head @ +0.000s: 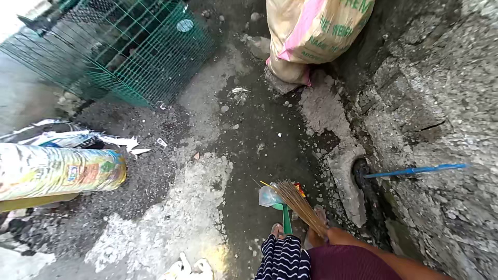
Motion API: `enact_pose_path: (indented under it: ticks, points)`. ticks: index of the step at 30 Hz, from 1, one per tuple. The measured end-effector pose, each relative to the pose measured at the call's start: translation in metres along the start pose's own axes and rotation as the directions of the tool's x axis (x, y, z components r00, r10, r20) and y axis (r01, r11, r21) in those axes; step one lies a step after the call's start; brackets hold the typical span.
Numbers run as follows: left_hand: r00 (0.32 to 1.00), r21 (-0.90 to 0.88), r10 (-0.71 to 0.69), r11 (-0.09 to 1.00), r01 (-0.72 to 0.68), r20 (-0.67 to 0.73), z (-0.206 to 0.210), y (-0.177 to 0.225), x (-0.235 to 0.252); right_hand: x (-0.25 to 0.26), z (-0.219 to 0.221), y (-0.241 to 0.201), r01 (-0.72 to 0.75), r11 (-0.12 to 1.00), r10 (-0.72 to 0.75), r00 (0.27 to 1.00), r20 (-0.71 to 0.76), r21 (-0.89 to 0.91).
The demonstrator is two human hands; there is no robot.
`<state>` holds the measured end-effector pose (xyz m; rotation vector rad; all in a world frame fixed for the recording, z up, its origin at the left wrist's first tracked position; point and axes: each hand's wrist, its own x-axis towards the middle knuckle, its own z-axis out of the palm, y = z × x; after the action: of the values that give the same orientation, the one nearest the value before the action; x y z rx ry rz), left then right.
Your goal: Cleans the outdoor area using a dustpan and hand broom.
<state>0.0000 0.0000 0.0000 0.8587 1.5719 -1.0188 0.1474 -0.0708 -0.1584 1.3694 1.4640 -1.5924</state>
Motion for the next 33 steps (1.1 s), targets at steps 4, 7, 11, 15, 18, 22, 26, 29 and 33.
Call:
enact_pose_path:
  ticks: [4,7,11,15,18,22,26,29,33]
  points:
    - [0.773,-0.587,0.608,0.564,-0.581,-0.182,0.019,-0.089,0.163,-0.023,-0.030,-0.007,0.026,0.999,-0.028,0.996,-0.081,-0.023]
    - [0.932,-0.839,0.345,0.470,-0.274,-0.111,-0.022,-0.065,0.123,-0.036,-0.065,-0.017,0.076,0.996,-0.083,0.986,-0.144,-0.055]
    - [0.930,-0.906,0.273,0.276,-0.322,-0.247,-0.085,-0.055,0.080,-0.057,-0.125,-0.049,0.143,0.980,-0.171,0.963,-0.209,-0.141]
    - [0.848,-0.866,0.389,0.199,-0.459,-0.360,-0.164,-0.062,0.024,-0.069,-0.191,-0.097,0.172,0.968,-0.220,0.932,-0.288,-0.184]
    - [0.805,-0.847,0.453,0.178,-0.502,-0.382,-0.237,-0.068,-0.005,-0.077,-0.241,-0.141,0.176,0.968,-0.231,0.906,-0.354,-0.181]
    - [0.751,-0.789,0.507,0.201,-0.581,-0.423,-0.356,-0.073,-0.044,-0.077,-0.305,-0.209,0.212,0.968,-0.249,0.864,-0.438,-0.133]
    - [0.721,-0.782,0.526,0.156,-0.603,-0.451,-0.469,-0.063,-0.095,-0.087,-0.372,-0.278,0.242,0.965,-0.256,0.810,-0.527,-0.097]
    - [0.682,-0.740,0.556,0.167,-0.651,-0.475,-0.545,-0.052,-0.140,-0.099,-0.429,-0.323,0.278,0.957,-0.274,0.758,-0.591,-0.087]
    - [0.605,-0.648,0.623,0.198,-0.736,-0.497,-0.628,-0.032,-0.205,-0.131,-0.510,-0.367,0.301,0.945,-0.307,0.674,-0.672,-0.129]
